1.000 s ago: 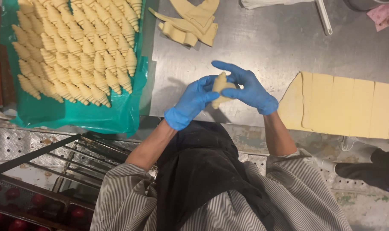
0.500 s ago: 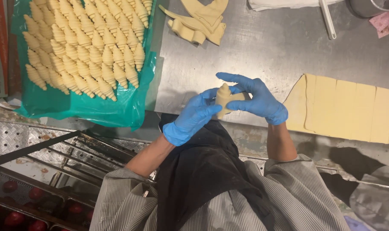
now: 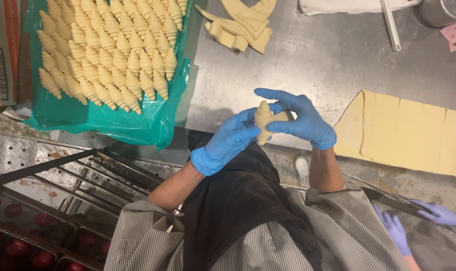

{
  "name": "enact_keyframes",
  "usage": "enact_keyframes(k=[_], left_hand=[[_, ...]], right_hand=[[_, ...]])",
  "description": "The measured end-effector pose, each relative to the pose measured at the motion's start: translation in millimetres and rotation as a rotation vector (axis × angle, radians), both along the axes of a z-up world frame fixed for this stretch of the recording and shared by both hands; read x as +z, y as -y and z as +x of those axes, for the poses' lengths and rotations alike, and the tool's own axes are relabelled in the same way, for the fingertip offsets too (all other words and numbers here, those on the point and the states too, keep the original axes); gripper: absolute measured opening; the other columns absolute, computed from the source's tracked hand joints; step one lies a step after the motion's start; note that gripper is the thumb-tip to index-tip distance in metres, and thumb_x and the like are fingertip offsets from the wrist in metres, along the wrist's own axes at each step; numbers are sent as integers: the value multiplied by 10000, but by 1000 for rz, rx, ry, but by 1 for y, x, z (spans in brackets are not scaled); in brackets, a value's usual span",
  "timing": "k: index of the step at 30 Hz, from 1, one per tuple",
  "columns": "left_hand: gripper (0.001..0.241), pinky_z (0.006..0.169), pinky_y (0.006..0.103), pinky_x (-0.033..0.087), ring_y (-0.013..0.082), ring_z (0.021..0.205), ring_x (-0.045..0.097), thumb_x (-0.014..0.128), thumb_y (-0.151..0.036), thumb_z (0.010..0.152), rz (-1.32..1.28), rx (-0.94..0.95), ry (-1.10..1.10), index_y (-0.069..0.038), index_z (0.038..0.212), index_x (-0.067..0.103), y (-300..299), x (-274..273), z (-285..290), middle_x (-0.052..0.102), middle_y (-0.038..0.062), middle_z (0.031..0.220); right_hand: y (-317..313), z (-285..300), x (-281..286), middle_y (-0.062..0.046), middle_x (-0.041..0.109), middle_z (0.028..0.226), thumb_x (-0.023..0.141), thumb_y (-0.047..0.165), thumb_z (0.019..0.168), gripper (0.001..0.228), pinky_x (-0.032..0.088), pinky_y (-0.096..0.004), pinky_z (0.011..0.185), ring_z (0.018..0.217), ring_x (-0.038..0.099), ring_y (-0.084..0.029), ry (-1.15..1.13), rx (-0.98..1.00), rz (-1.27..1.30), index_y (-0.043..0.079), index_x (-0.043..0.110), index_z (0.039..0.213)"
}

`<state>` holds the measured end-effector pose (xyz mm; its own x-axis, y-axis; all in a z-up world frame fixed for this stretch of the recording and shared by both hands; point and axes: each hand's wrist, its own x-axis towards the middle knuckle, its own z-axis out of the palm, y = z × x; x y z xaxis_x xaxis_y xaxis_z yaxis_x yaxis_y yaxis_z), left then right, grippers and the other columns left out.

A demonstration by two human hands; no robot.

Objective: Rolling cut dough triangles into croissant shapes and placing them in a storage tray.

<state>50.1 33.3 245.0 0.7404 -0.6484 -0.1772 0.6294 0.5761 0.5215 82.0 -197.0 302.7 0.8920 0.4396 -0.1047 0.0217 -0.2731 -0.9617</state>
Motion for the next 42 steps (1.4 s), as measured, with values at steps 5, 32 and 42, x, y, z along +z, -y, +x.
enact_keyframes(k=[5, 32, 42], left_hand=[[572, 1065, 394, 509, 225, 1257, 594, 694, -56, 983, 14, 13, -73, 26, 1495, 454, -6, -6, -1, 591, 117, 1362], [607, 1088, 355, 495, 211, 1273, 586, 680, 0, 957, -78, 16, -117, 14, 1510, 432, -24, 3, -5, 601, 108, 1356], [625, 1096, 360, 494, 210, 1273, 583, 688, 1, 936, -94, 25, -112, -17, 1500, 419, -30, 10, -6, 596, 92, 1348]], right_hand=[[-5, -1, -2, -69, 741, 1019, 897, 219, 683, 848, 577, -312, 893, 831, 701, -138, -56, -21, -44, 109, 617, 1476], [-21, -4, -9, 8, 671, 944, 899, 180, 734, 798, 514, -271, 879, 835, 579, -73, -57, -27, 53, 93, 630, 1480], [-31, -6, 2, 36, 669, 869, 876, 155, 764, 758, 524, -247, 855, 819, 606, -45, -31, -19, 78, 91, 607, 1470]])
